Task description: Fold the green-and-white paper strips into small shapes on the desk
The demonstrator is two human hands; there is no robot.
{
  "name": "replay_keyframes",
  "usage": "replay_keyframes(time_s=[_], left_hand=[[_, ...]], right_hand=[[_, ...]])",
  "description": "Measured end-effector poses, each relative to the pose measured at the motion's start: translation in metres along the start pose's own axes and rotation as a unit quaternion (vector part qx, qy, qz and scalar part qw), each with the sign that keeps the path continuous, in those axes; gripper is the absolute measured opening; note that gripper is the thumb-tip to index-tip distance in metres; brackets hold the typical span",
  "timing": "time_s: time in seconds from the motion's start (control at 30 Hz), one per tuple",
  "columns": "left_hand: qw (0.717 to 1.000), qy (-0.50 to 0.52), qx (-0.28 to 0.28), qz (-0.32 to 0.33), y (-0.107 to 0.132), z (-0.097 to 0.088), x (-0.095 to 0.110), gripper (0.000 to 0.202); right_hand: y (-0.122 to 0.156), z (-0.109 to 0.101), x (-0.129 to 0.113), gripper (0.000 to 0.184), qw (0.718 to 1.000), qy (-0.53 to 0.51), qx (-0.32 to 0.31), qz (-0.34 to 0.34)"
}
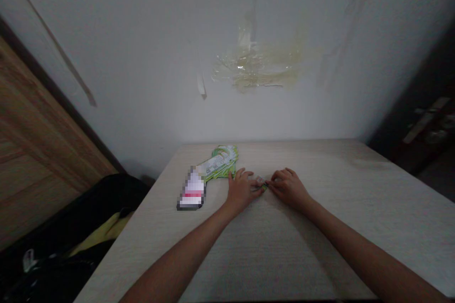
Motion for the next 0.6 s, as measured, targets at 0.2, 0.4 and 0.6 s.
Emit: replay_keyframes(time_s=[0.2,0.4,0.6], left_hand=[[1.0,-0.023,0.009,0.011,0.0003,0.0001,0.001,0.024],[0.999,-0.039,0.02,0.017,0.0013,0.0009,0.0016,0.026],[0.997,-0.061,0.029,0.024,0.004,-0.0011,0.0038,0.032]], right_hand=[[-0.0012,-0.0021,-0.0057,0.023,0.999,0.038,0.011,0.007],[-0.0027,-0.0033,-0.0072,0.025,0.999,0.029,0.015,0.011],[-0.0017,0.0003,-0.0025,0.023,1.0,-0.004,0.029,0.01]])
Point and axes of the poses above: each hand's wrist, its own y-axis away from the middle knuckle, its own z-axis out of the palm, x = y × z, the point moved 8 cm from there along -y, towards the middle knuckle, and after that the axes turned 9 degrees about y, right-handed, at the moved point
